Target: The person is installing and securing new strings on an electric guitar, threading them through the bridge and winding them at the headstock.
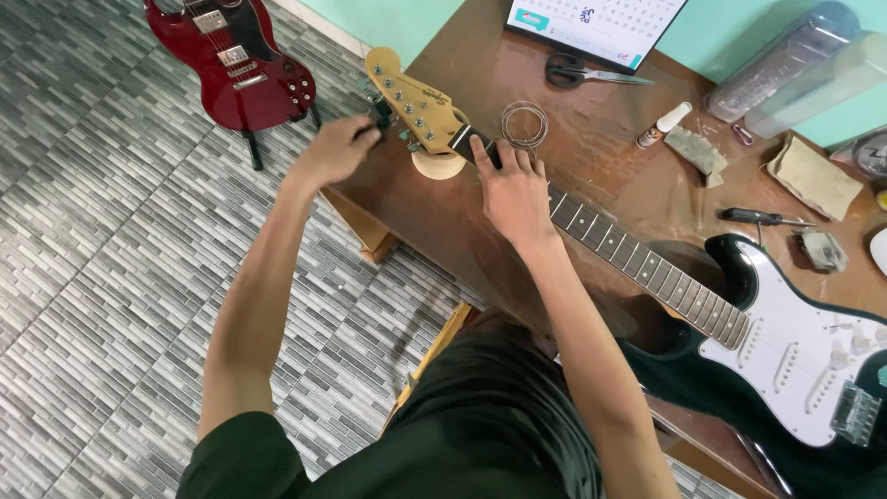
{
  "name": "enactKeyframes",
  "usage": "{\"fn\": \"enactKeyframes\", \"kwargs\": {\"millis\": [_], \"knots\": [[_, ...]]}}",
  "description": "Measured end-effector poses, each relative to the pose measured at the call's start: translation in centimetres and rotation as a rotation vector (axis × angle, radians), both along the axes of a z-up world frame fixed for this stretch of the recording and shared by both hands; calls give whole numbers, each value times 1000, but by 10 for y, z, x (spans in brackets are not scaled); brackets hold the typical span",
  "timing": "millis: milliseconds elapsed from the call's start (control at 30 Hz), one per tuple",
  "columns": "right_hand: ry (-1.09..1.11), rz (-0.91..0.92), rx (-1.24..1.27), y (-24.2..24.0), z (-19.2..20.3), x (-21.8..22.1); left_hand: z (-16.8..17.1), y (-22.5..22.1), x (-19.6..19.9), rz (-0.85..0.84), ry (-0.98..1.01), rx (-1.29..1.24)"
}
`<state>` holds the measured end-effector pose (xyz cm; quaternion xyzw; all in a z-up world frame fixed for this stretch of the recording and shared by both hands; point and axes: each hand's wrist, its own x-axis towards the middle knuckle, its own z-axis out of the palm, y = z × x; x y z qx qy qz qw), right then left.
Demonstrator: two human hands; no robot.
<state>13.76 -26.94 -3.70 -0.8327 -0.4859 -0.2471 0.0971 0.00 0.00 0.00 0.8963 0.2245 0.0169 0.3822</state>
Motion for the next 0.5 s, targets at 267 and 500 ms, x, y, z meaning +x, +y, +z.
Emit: {"fn": "enactKeyframes", "kwargs": {"millis": [267, 500], "knots": [[-42, 16, -36, -3, -8, 5, -43, 44, 19, 107, -44, 93], [10, -62, -40, -22, 14, -16, -64, 26, 12, 107, -19, 181]]}}
